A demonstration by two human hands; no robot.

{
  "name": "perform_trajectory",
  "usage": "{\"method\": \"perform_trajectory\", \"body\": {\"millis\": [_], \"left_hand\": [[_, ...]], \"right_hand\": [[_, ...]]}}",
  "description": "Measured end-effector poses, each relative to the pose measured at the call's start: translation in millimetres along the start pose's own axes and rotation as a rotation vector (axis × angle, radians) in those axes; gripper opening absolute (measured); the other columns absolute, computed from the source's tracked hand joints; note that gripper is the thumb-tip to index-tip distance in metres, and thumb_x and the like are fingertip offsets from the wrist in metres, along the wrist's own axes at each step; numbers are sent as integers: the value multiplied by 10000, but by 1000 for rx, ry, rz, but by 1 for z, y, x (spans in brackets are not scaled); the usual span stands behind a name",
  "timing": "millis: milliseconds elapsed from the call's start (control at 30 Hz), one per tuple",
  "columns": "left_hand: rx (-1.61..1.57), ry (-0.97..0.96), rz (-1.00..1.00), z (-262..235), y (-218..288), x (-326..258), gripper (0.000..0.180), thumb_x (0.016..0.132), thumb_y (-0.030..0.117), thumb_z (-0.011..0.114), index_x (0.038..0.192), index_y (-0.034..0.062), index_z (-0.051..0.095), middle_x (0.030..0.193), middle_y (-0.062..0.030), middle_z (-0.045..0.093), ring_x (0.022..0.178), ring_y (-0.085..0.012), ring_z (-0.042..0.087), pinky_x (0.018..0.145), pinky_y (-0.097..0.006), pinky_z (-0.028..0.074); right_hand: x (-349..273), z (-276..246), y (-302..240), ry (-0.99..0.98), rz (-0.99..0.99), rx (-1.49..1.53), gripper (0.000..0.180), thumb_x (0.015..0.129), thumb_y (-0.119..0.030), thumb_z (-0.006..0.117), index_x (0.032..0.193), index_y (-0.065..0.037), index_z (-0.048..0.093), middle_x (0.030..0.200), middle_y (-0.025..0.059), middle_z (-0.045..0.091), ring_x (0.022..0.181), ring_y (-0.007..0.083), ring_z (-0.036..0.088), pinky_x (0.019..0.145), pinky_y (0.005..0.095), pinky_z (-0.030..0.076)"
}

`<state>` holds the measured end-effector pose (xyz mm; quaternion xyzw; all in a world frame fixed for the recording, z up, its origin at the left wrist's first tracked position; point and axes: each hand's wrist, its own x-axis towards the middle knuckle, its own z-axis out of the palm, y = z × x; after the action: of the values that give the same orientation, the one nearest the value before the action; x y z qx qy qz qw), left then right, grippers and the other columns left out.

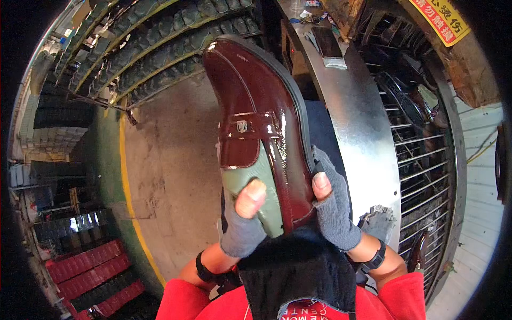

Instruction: Polishing and wiping a leather shoe with a cloth in a factory setting.

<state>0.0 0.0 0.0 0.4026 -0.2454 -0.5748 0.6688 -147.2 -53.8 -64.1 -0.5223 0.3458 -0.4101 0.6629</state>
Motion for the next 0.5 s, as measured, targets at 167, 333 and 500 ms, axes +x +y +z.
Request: {"method": "perform_trajectory", "body": {"millis": [167, 333, 500], "left_hand": [[-298, -164, -99, -5, -10, -1, 861, 916, 387, 702, 1605, 83, 286, 1464, -198, 531, 1269, -331, 614, 1116, -456, 504], [60, 148, 243, 12, -9, 7, 1081, 957, 279, 714, 1686, 200, -80, 1423, -255, 540, 1217, -336, 636, 1053, -474, 542], [1037, -357, 524, -15, 11, 20, 839, 1073, 506, 559, 1651, -44, 298, 1643, -222, 400, 1534, -384, 311, 1274, -493, 224]], "right_hand": [[-2, 4, 7, 44, 20, -9, 559, 1131, -424, 497, 1392, 54, 621, 1375, 168, 679, 1271, 239, 613, 1114, 392, 446], [16, -1, 15, -20, 62, -46, 667, 1140, -512, 410, 1542, 12, 498, 1472, 158, 600, 1364, 239, 544, 1178, 373, 376], [35, -38, -44, -242, 88, -50, 1084, 926, -704, 651, 1663, -13, 260, 1542, 190, 532, 1418, 295, 540, 1192, 411, 426]]}}
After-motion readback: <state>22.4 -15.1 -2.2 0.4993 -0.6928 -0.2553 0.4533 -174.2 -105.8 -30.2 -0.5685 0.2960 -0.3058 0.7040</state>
